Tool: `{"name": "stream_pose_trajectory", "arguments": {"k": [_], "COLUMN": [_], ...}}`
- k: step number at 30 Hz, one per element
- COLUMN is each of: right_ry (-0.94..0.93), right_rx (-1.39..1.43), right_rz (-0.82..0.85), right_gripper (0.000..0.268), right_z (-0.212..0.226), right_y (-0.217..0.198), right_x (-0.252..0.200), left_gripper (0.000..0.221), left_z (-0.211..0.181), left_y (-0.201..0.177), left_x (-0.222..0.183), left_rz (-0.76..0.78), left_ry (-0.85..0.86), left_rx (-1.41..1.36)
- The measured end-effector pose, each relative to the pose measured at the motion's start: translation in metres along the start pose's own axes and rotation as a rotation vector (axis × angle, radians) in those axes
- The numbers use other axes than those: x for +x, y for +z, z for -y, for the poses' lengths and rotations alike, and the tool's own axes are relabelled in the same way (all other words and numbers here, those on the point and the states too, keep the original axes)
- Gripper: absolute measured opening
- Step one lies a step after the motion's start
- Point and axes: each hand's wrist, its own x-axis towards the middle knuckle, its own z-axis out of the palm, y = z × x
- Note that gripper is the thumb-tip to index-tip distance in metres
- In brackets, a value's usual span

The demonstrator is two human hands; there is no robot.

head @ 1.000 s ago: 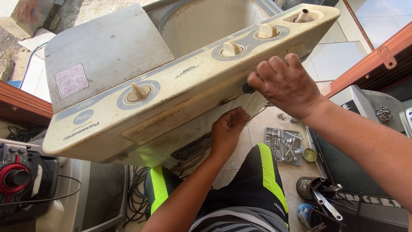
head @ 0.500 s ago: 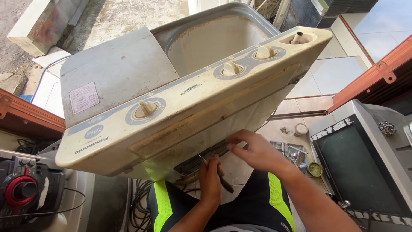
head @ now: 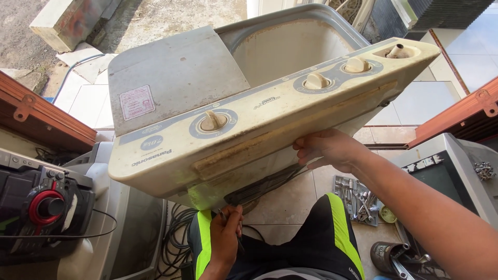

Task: Disassembling the top control panel of a washing machine using a power drill, screwdriver, and scissors.

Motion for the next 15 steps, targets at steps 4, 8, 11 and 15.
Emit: {"name": "stream_pose_trajectory", "arguments": {"k": [4,8,11,15], "right_ry": [-0.031,-0.103,-0.119,-0.289], "right_rx": [-0.071,-0.116,-0.294,-0.845], "right_rz": [-0.104,-0.209,-0.280,-0.367], "right_gripper": [0.033,0.019,0.019,0.033], "right_z": [0.000,0.009,0.020,0.018], "right_y": [0.002,0.016,0.029,0.033], "right_x": [0.001,-0.009,-0.026,-0.034], "left_gripper": [0.030,0.033,0.036,0.036], "left_z": [0.015,0.014,0.015,0.017], "left_y": [-0.002,0.009,0.018,0.024], "left_x": [0.002,-0.004,-0.008,-0.010], "left_rz": [0.005,0.102,0.155,0.188], "left_ry": [0.003,-0.064,-0.041,-0.109], "left_rx": [0.003,0.113,0.155,0.156]}}
